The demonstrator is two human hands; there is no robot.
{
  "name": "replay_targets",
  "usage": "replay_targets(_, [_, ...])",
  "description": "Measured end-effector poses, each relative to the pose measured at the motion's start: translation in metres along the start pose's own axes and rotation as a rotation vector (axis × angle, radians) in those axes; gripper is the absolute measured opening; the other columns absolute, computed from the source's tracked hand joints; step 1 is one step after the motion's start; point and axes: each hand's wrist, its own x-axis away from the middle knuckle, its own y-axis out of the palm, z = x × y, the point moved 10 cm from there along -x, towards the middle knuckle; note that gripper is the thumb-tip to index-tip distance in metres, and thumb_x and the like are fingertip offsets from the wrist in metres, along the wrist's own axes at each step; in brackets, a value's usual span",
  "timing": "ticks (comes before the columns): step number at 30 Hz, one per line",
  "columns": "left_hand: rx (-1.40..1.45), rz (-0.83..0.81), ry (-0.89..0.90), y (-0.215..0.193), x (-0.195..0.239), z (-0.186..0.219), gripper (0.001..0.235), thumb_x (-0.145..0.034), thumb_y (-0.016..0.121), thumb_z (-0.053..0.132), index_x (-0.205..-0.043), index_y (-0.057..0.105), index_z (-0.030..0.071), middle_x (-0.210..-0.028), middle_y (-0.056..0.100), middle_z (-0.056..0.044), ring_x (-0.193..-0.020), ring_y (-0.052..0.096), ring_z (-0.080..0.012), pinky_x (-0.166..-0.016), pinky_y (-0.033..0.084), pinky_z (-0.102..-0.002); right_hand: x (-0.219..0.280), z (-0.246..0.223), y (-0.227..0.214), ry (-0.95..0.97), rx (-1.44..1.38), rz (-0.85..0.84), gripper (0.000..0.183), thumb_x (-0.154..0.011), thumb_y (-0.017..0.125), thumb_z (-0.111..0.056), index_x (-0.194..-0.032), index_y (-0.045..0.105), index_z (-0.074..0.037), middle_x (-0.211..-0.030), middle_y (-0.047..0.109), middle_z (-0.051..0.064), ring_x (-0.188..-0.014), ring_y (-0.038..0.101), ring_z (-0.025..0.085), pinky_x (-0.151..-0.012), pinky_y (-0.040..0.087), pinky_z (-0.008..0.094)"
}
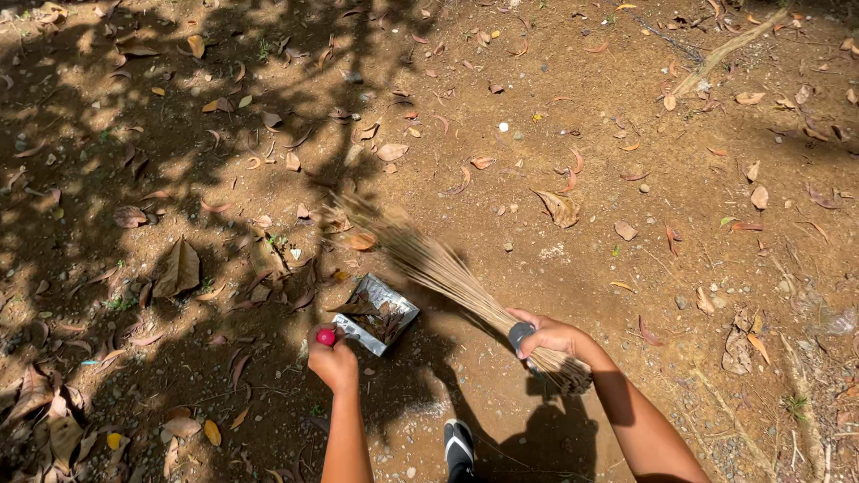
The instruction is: The person sweeps dry leaves on a paved outdoor area using a traditional broom and a dustpan. They gather leaves into a pile and sweep them into the dustpan, moving around a tree base to collect scattered debris.
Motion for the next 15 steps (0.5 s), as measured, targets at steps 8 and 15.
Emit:
replay_targets(8, [0.049,-0.020,-0.023,0.024,-0.002,0.005,0.014,-0.088,0.074,0.005,-0.098,0.064,0.004,-0.089,0.071,-0.011,-0.080,0.066,-0.0230,-0.080,0.053,-0.035,0.013,0.066,-0.223,0.251,-0.074,0.716,0.130,-0.055,0.088,-0.017,-0.164,0.016,-0.015,-0.160,0.035,0.024,-0.148,0.038,0.039,-0.121,0.035,0.051])
replay_targets(15, [0.049,0.000,0.012,0.041,0.004,0.010,0.013,-0.088,0.072,0.003,-0.097,0.062,0.004,-0.089,0.070,-0.011,-0.081,0.065,-0.0212,-0.080,0.053,-0.034,-0.067,0.058,-0.165,0.307,0.160,0.455,0.125,-0.061,0.089,-0.015,-0.163,0.015,-0.011,-0.160,0.035,0.024,-0.146,0.040,0.038,-0.121,0.037,0.051])
